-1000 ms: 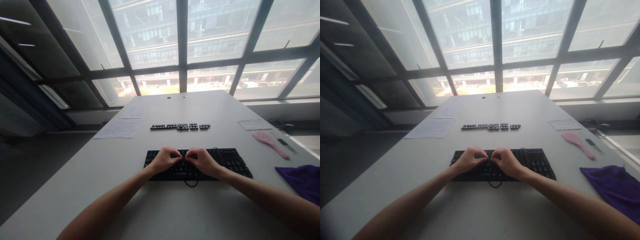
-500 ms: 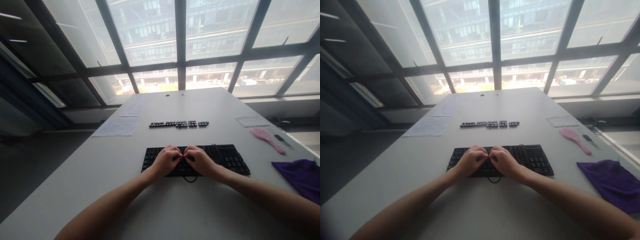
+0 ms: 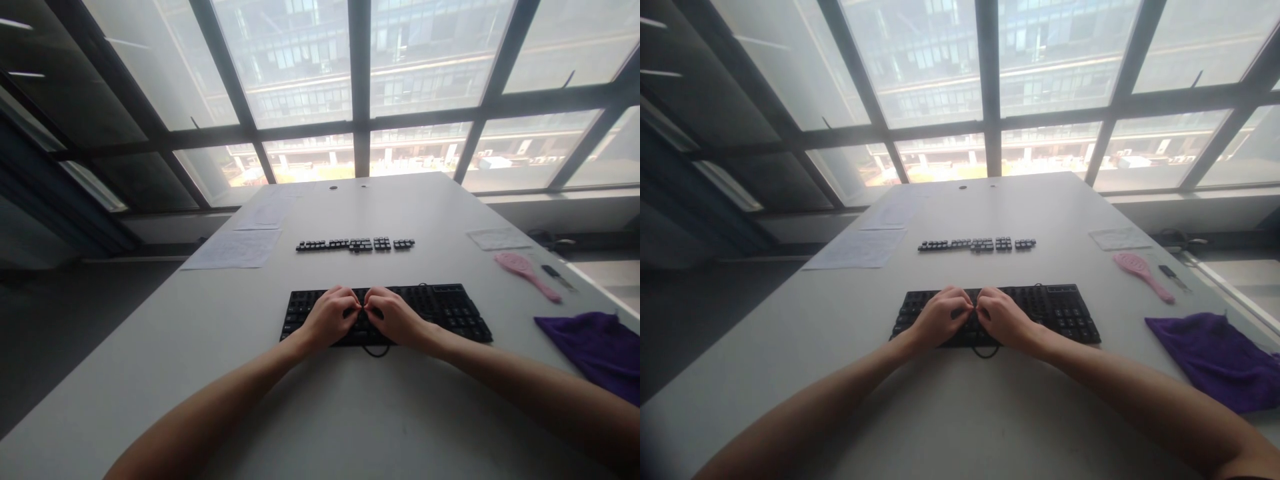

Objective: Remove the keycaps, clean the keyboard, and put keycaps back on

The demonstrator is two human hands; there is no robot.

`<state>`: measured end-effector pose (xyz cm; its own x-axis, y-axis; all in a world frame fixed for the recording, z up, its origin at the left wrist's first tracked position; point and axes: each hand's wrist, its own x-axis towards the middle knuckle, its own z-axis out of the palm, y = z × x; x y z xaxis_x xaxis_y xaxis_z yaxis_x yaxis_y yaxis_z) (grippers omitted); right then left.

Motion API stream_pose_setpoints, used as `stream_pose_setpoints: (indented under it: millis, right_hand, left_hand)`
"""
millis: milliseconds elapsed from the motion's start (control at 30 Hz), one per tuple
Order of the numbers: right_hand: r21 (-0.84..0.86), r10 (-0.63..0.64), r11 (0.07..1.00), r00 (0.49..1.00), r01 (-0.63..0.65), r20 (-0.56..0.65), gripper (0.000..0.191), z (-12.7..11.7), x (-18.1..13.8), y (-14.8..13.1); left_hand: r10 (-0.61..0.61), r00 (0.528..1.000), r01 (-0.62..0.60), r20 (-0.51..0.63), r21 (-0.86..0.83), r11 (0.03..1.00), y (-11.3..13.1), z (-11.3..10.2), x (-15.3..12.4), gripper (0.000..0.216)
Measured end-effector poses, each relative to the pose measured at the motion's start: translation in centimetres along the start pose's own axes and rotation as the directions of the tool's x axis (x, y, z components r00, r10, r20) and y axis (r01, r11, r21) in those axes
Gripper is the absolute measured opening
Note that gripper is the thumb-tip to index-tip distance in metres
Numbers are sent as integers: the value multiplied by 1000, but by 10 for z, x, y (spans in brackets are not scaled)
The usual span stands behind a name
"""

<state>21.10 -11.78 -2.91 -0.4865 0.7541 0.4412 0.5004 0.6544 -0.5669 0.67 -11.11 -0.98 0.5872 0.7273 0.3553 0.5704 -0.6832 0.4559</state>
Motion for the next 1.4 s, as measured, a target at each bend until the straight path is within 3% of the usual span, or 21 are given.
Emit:
stream_pose_setpoints:
  millis: [300, 400, 533, 633, 733, 1067, 1167, 1267, 1400]
  right_hand:
    - [37, 12, 999, 999, -14, 47, 15, -14, 2, -6]
    - [-42, 57, 997, 998, -57, -10, 14, -27, 20, 10]
    - [-305, 82, 947, 994, -102, -78, 12, -36, 66, 47]
    - [-527, 76, 847, 997, -61, 8, 16, -33, 103, 70]
    - [-576, 54, 818, 995, 6, 87, 15, -25, 129, 83]
    - [-620, -34, 763, 969, 184, 245, 29, -9, 144, 92]
    - [-601, -67, 783, 982, 162, 177, 25, -19, 137, 87]
    - [-547, -51, 837, 998, 27, -29, 18, -42, 128, 82]
    - [-360, 17, 926, 963, -117, -267, 9, -74, 112, 74]
  left_hand:
    - [-20, 1000, 20, -11, 3, 1000, -1, -6, 2, 18]
    - [-72, 997, 71, -42, -5, 997, -19, -20, 23, 17]
    - [-175, 973, 195, -150, 127, 973, -60, -31, 74, 18]
    - [-208, 967, 240, -147, 243, 940, -87, -27, 110, 19]
    - [-218, 966, 249, -136, 279, 928, -102, -17, 131, 17]
    - [-224, 974, 225, -41, 331, 916, -111, -2, 140, 16]
    - [-219, 975, 219, -36, 321, 921, -111, -1, 138, 16]
    - [-210, 977, 208, -28, 294, 933, -110, 0, 136, 17]
    - [-230, 973, 232, -37, 244, 942, -107, 2, 136, 17]
